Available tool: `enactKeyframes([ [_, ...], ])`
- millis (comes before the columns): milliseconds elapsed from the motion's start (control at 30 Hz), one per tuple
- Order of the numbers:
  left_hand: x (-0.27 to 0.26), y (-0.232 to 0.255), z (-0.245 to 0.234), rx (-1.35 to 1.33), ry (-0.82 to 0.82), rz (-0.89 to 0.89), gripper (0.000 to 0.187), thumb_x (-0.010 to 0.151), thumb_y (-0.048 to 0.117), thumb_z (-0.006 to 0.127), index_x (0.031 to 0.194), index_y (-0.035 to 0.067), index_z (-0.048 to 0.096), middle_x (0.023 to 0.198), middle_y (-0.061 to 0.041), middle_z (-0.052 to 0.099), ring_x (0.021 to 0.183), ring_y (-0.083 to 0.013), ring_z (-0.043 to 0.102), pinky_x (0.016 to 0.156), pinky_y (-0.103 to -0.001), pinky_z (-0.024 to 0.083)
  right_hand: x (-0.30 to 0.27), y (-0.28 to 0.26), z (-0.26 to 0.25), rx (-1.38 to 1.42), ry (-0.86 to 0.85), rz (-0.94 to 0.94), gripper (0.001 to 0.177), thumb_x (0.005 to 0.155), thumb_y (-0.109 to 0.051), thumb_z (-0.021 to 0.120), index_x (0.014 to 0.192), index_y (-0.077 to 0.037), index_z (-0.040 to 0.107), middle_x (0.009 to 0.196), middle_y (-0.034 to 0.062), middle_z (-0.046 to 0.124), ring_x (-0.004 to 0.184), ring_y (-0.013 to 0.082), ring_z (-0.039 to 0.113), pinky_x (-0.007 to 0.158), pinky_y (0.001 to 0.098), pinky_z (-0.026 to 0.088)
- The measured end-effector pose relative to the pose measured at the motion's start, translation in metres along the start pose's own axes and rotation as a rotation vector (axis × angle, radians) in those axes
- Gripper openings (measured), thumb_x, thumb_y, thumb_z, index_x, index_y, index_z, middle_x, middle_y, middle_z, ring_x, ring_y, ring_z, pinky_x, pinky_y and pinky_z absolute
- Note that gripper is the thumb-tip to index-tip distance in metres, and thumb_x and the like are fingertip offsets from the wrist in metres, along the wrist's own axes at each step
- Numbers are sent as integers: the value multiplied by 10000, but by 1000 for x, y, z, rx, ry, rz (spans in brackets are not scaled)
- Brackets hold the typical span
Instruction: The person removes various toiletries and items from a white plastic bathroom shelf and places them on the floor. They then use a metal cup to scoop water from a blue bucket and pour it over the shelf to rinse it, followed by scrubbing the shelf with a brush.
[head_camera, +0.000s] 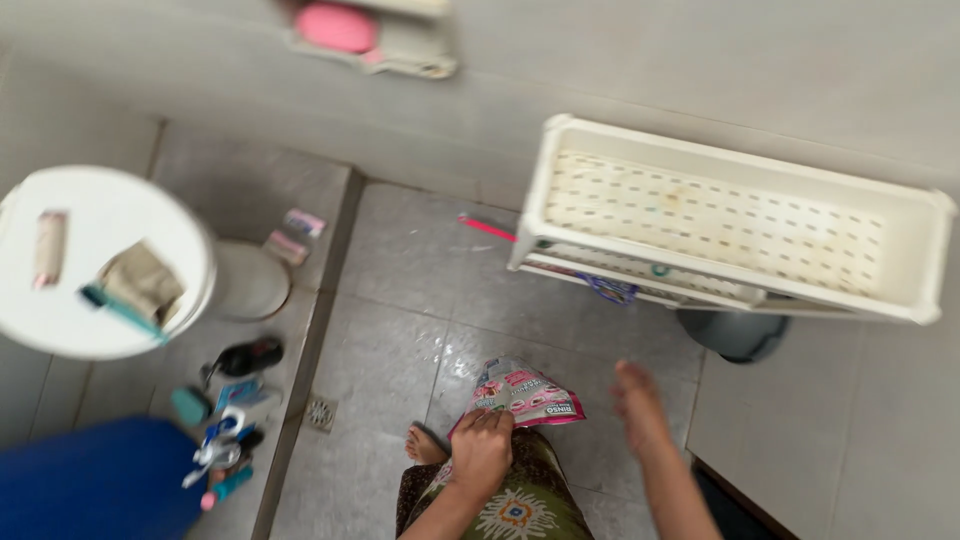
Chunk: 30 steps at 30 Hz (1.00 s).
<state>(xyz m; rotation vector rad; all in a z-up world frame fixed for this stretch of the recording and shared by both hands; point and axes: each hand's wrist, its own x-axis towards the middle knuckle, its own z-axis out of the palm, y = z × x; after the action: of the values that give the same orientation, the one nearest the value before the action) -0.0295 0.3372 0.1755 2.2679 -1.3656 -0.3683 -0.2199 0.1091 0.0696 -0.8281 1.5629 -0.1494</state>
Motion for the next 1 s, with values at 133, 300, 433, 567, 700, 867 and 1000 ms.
enactKeyframes([
  [133,-38,-40,-25,33,81,-128,187,740,38,628,905,16,713,886,-177,762,852,-299,746,898,-411,550,-53,75,83,-144,-254,71,476,937,-366,616,1352,-136,586,1205,28,684,1072,200,664,879,385,486],
  [300,-90,-98,-42,56,176,-353,126,741,24,628,836,58,703,825,-166,752,846,-313,748,871,-416,563,-129,85,178,-248,-431,-50,518,915,-129,586,1431,-127,532,1211,100,699,1088,223,706,931,374,528],
  [433,-138,-151,-43,56,269,-537,134,727,0,623,821,67,693,821,-159,746,843,-316,747,862,-411,577,-163,83,250,-423,-503,-146,588,913,-97,611,1489,-138,500,1230,133,649,1051,208,676,849,353,571],
  [567,-178,-216,-27,41,359,-706,181,703,-27,627,825,83,703,784,-152,739,832,-326,740,889,-412,575,-168,113,313,-545,-562,-234,676,877,-96,624,1507,-181,394,1255,87,636,1023,172,644,767,327,578],
  [700,-216,-285,-3,17,308,-868,129,710,0,657,797,87,691,759,-146,724,767,-326,723,942,-409,574,-147,164,356,-729,-618,-177,529,926,-155,629,1441,-143,508,1234,81,641,998,172,641,741,334,552],
  [867,-254,-366,39,1,303,-1043,190,681,73,707,866,107,726,755,-135,716,788,-333,710,724,-458,567,-117,218,385,-965,-695,-235,446,937,-178,634,1377,-118,596,1177,89,670,983,173,675,847,329,549],
  [1000,-298,-414,79,74,402,-1132,201,720,48,683,893,138,736,810,-130,722,778,-333,705,697,-463,573,-106,235,399,-1062,-713,-194,419,945,-190,620,1357,-118,610,1169,83,674,1012,181,658,908,340,517],
])
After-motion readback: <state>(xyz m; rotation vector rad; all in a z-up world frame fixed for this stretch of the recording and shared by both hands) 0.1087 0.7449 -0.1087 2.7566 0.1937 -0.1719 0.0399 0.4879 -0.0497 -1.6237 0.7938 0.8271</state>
